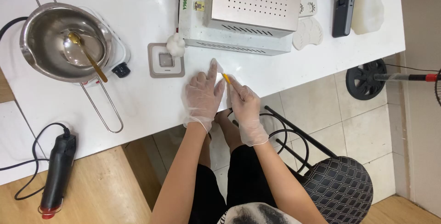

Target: Detaching and cleaning a rabbit-shaped wax candle using a detailing tool.

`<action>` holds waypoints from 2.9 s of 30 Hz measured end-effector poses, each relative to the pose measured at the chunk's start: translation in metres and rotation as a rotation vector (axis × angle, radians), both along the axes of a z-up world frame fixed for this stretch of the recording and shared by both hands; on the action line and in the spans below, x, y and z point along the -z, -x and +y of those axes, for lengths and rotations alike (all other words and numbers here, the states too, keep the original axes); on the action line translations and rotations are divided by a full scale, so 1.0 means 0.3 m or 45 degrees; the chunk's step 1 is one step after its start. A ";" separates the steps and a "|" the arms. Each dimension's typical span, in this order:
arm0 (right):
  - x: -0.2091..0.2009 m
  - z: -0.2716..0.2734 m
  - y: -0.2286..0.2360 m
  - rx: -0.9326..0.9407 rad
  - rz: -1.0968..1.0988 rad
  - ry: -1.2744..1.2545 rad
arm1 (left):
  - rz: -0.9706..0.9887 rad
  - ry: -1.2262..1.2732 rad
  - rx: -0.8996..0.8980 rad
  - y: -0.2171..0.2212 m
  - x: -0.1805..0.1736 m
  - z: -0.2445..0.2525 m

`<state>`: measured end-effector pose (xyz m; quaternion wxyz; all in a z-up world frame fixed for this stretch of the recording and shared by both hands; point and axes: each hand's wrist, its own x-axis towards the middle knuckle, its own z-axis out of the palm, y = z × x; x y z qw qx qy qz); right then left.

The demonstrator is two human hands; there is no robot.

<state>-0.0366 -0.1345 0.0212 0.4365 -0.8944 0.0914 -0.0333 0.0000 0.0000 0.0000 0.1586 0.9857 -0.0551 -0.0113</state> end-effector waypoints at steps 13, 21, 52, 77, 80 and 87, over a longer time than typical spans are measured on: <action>-0.108 0.005 -0.007 0.179 0.406 -0.577 | 0.037 0.205 -0.039 0.034 -0.081 0.021; -0.569 0.169 -0.021 -0.245 0.060 -0.453 | -0.195 0.309 -0.307 0.129 -0.602 0.172; -0.204 0.039 -0.052 -0.113 0.193 -0.315 | -0.211 0.461 -0.340 0.162 -0.395 0.227; 0.021 0.111 -0.236 -0.351 -0.213 0.122 | 0.161 0.506 -0.303 0.222 -0.239 0.184; 0.031 0.121 -0.233 -0.321 -0.181 0.115 | 0.168 0.488 -0.315 0.227 -0.241 0.192; 0.010 0.124 -0.251 -0.343 -0.158 0.109 | 0.224 0.505 -0.355 0.242 -0.236 0.197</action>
